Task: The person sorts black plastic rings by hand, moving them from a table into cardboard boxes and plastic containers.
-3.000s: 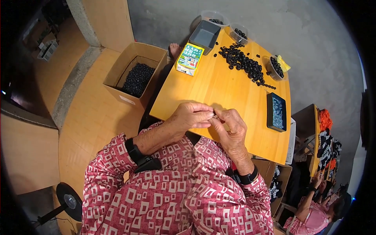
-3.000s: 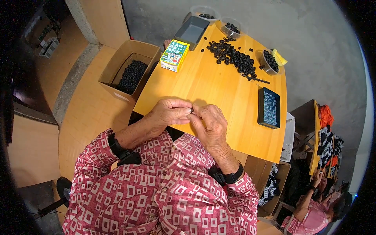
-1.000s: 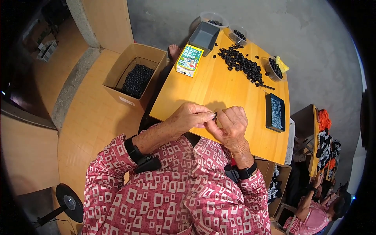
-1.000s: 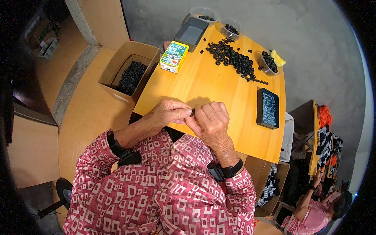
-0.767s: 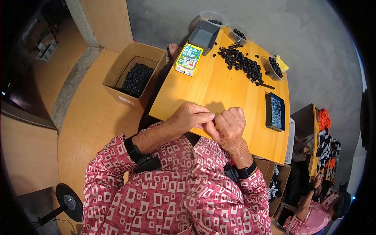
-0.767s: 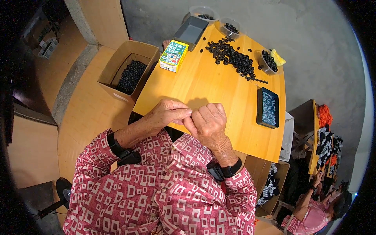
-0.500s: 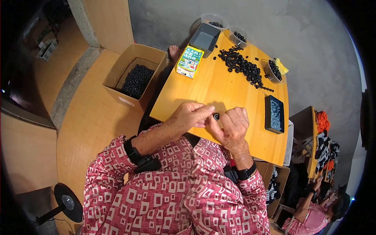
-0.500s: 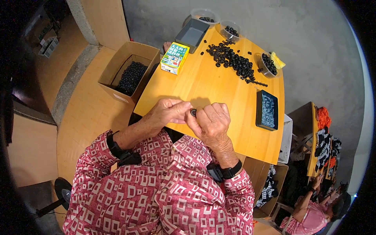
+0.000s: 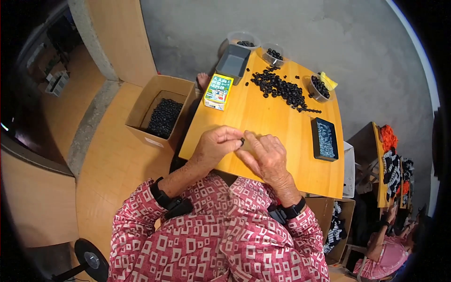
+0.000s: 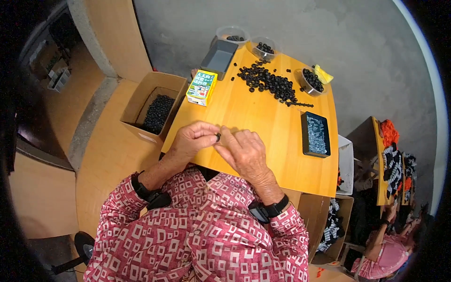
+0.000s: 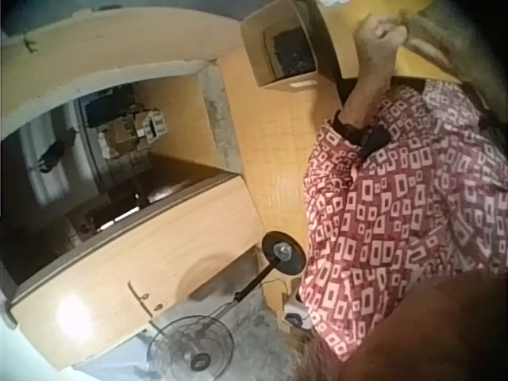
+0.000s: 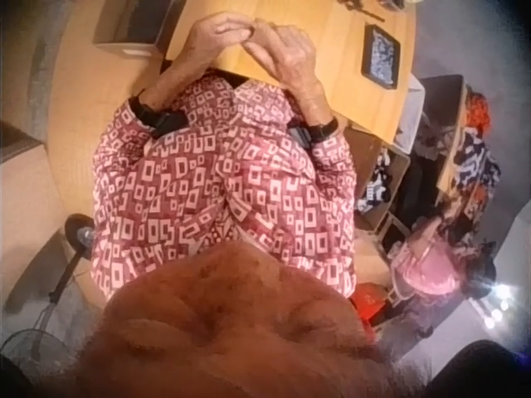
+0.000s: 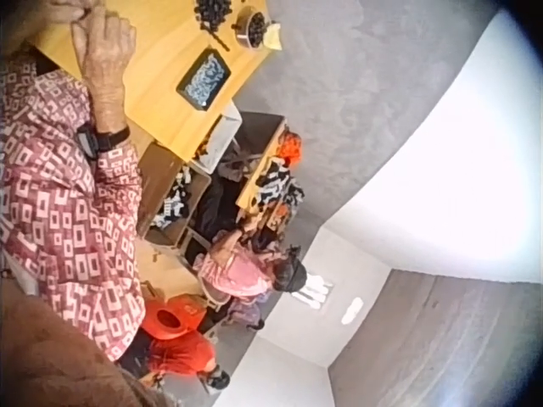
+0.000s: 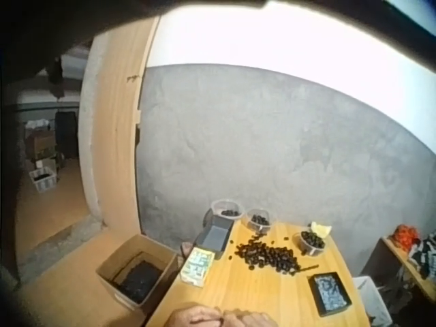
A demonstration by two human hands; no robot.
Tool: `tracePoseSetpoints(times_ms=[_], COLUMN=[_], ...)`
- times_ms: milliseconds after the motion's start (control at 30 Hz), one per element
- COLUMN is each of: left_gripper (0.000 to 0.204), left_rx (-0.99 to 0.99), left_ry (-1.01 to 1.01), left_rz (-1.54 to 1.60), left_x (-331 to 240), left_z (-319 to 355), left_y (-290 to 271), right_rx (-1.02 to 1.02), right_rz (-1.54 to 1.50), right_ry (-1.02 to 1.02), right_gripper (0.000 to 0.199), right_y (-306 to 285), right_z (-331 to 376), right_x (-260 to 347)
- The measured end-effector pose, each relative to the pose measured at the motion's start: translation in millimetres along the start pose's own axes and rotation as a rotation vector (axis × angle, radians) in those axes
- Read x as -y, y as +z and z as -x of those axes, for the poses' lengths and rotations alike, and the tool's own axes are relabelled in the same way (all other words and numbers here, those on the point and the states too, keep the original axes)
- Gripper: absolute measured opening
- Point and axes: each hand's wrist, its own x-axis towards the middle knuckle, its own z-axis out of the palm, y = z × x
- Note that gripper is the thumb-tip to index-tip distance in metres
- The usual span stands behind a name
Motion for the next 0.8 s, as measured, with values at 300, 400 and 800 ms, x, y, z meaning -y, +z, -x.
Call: tracePoseSetpoints(times_ms=[300, 400, 800], left_gripper=[0.034, 0.035, 0.024], left_rx=[-0.459, -0.670, -0.093], left_ry=[0.259, 0.330, -0.031], left_rz=[-0.157, -0.361, -0.084], left_x=[-53, -29, -67], left_z=[-44, -52, -10], left_y=[-107, -149, -53], right_rx=[0.065, 0.079, 0.161], right_rz=[0.081, 0.080, 0.105], right_ry=[0.042, 0.032, 0.054], right_gripper=[0.029, 0.026, 0.010], right_y=[-9, -7, -12], right_z=[12, 10, -18], right_x=[-19, -18, -68])
